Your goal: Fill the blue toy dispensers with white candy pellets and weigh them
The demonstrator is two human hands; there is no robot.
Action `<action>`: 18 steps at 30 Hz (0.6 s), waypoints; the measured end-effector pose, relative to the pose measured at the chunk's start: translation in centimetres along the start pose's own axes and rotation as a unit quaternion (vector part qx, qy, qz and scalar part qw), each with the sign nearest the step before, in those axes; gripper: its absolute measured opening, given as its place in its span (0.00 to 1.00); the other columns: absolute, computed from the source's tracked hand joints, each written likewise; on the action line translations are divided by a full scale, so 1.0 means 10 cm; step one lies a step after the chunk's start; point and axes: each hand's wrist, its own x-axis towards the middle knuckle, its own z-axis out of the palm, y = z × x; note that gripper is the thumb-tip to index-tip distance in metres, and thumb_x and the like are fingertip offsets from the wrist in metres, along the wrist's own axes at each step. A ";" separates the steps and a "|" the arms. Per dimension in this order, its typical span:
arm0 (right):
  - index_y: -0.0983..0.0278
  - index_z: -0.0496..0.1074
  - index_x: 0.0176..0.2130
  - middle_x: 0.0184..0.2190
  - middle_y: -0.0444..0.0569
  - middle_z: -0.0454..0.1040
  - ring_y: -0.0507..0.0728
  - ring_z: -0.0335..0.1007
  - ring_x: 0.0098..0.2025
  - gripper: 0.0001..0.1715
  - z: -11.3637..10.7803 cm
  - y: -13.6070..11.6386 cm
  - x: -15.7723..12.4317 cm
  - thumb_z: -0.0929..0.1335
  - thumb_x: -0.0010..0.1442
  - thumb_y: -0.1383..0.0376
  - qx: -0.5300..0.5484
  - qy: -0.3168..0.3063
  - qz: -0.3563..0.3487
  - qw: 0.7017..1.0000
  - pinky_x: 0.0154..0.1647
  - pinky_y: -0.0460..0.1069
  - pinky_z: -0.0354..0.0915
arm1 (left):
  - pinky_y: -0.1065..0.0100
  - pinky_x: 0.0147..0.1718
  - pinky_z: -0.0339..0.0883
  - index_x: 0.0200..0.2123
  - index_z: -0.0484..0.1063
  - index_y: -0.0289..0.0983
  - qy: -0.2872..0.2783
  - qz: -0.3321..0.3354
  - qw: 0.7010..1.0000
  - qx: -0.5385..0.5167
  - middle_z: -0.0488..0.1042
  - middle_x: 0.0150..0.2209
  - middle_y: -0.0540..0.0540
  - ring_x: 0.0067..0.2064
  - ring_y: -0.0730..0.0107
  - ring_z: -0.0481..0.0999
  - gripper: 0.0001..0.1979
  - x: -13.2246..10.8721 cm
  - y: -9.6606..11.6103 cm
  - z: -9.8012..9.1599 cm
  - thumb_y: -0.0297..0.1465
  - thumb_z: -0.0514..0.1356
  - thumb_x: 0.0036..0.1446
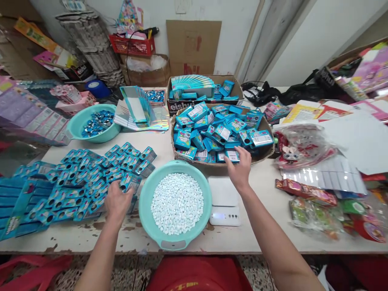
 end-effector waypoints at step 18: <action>0.65 0.74 0.36 0.49 0.49 0.74 0.57 0.67 0.54 0.17 0.65 0.53 1.68 0.76 0.43 0.70 0.049 -0.450 -0.162 0.877 0.54 0.56 0.60 | 0.55 0.57 0.54 0.51 0.65 0.35 -0.103 0.187 0.968 -0.131 0.66 0.54 0.35 0.58 0.53 0.62 0.22 -0.82 0.25 0.69 0.41 0.53 0.57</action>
